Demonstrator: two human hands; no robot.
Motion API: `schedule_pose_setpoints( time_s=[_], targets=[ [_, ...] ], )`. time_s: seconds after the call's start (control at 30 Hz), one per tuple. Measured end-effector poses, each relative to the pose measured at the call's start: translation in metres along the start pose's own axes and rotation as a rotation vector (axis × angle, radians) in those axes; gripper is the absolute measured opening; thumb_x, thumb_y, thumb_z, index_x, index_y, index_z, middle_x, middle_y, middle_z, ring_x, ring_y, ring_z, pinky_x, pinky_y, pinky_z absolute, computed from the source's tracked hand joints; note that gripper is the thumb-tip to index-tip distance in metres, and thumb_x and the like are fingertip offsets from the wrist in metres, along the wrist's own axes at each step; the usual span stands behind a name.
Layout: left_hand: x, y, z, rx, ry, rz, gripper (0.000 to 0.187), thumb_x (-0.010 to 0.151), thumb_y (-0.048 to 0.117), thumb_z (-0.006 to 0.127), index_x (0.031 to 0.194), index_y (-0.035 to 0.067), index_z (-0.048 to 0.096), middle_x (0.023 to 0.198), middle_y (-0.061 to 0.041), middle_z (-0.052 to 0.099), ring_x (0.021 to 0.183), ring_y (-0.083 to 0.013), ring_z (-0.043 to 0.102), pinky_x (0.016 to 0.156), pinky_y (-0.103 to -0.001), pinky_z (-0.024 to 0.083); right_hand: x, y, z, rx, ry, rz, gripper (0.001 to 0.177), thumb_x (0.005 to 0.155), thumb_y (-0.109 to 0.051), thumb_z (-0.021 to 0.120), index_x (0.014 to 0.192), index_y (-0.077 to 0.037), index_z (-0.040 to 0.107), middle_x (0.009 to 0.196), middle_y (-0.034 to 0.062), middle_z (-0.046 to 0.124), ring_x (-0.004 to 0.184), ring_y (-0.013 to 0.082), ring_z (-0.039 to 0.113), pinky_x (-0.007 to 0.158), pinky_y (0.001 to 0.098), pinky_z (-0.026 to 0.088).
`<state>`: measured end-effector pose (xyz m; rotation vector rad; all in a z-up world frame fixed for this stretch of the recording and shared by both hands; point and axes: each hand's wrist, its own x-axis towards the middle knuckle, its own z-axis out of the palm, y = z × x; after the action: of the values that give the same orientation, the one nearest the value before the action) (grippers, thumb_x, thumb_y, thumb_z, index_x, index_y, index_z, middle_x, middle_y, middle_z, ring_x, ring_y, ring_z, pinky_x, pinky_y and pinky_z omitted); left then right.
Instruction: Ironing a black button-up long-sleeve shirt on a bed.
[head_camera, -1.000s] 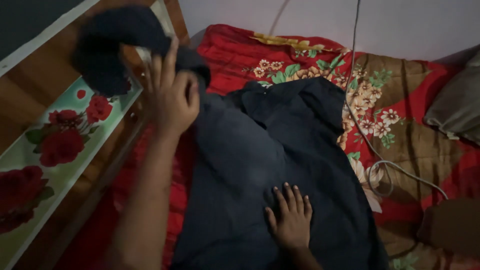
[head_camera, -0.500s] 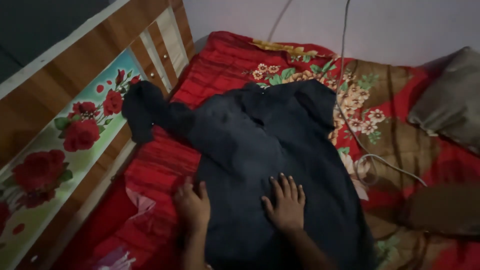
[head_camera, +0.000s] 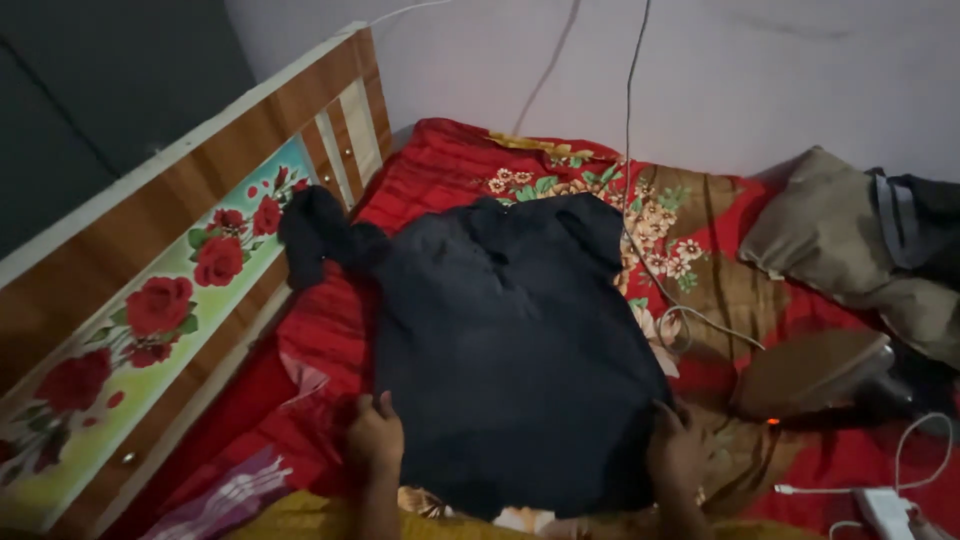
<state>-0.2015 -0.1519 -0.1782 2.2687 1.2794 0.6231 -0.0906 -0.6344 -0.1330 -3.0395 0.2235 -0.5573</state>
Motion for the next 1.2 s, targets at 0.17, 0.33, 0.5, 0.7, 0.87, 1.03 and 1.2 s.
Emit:
schedule_pose_setpoints(
  time_s=[0.17, 0.33, 0.5, 0.7, 0.87, 1.03, 1.2],
  targets=[
    [-0.006, 0.022, -0.039, -0.223, -0.08, -0.011, 0.045, 0.104, 0.051, 0.048, 0.118, 0.011, 0.065, 0.082, -0.022, 0.073, 0.075, -0.0413, 0.074, 0.065, -0.05, 0.056, 0.015, 0.023, -0.002, 0.081, -0.13, 0.016, 0.039, 0.108, -0.03, 0.043, 0.14, -0.032, 0.067, 0.123, 0.0106, 0.069, 0.091, 0.0328, 0.067, 0.084, 0.0454, 0.056],
    [-0.001, 0.003, -0.024, -0.179, 0.024, 0.054, 0.037, 0.103, 0.043, 0.057, 0.111, 0.009, 0.071, 0.096, -0.023, 0.074, 0.09, -0.0465, 0.07, 0.078, -0.054, 0.054, -0.041, 0.052, -0.007, 0.131, -0.31, 0.081, 0.039, 0.106, -0.03, 0.046, 0.137, -0.033, 0.069, 0.101, 0.0143, 0.074, 0.082, 0.0383, 0.067, 0.077, 0.0496, 0.057],
    [0.023, -0.03, -0.004, 0.054, -0.231, -0.033, 0.036, 0.101, 0.038, 0.06, 0.11, 0.007, 0.076, 0.109, -0.022, 0.074, 0.104, -0.0417, 0.071, 0.092, -0.048, 0.055, -0.06, 0.082, -0.036, 0.059, -0.494, 0.013, 0.036, 0.101, -0.032, 0.049, 0.128, -0.027, 0.072, 0.11, 0.0136, 0.074, 0.097, 0.0366, 0.068, 0.086, 0.0497, 0.057],
    [0.016, 0.015, -0.125, 0.264, -0.62, -0.364, 0.036, 0.098, 0.026, 0.061, 0.131, 0.014, 0.069, 0.135, -0.017, 0.067, 0.124, -0.0363, 0.065, 0.104, -0.05, 0.052, -0.003, 0.045, -0.066, -0.033, -0.715, -0.1, 0.034, 0.096, -0.035, 0.053, 0.117, -0.021, 0.075, 0.121, 0.0127, 0.074, 0.115, 0.0345, 0.07, 0.096, 0.0498, 0.056],
    [0.009, 0.085, -0.158, 0.404, -0.622, -0.544, 0.069, 0.098, 0.025, 0.067, 0.158, 0.033, 0.033, 0.153, -0.01, 0.048, 0.138, -0.0371, 0.048, 0.119, -0.059, 0.031, 0.045, -0.039, -0.031, 0.323, -0.663, -0.378, 0.035, 0.088, -0.039, 0.066, 0.113, -0.016, 0.074, 0.113, 0.0144, 0.075, 0.107, 0.0345, 0.072, 0.089, 0.0455, 0.057],
    [0.013, 0.161, -0.151, 0.165, -0.302, 0.38, 0.055, 0.086, 0.027, 0.075, 0.137, 0.015, 0.058, 0.144, -0.011, 0.055, 0.138, -0.0347, 0.045, 0.117, -0.046, 0.034, 0.104, -0.174, 0.019, 0.789, -0.56, -0.49, 0.06, 0.084, -0.039, 0.08, 0.13, -0.006, 0.061, 0.111, 0.0172, 0.076, 0.105, 0.0315, 0.073, 0.086, 0.0411, 0.058],
    [0.081, 0.195, -0.053, -0.106, -0.236, 0.75, 0.03, 0.089, 0.01, 0.068, 0.119, 0.006, 0.069, 0.13, -0.015, 0.064, 0.129, -0.0369, 0.054, 0.111, -0.048, 0.04, 0.173, -0.283, 0.05, 0.869, -0.811, 0.098, 0.099, 0.085, -0.044, 0.081, 0.159, -0.013, 0.023, 0.12, 0.0176, 0.067, 0.104, 0.0348, 0.073, 0.085, 0.0446, 0.06]
  ],
)
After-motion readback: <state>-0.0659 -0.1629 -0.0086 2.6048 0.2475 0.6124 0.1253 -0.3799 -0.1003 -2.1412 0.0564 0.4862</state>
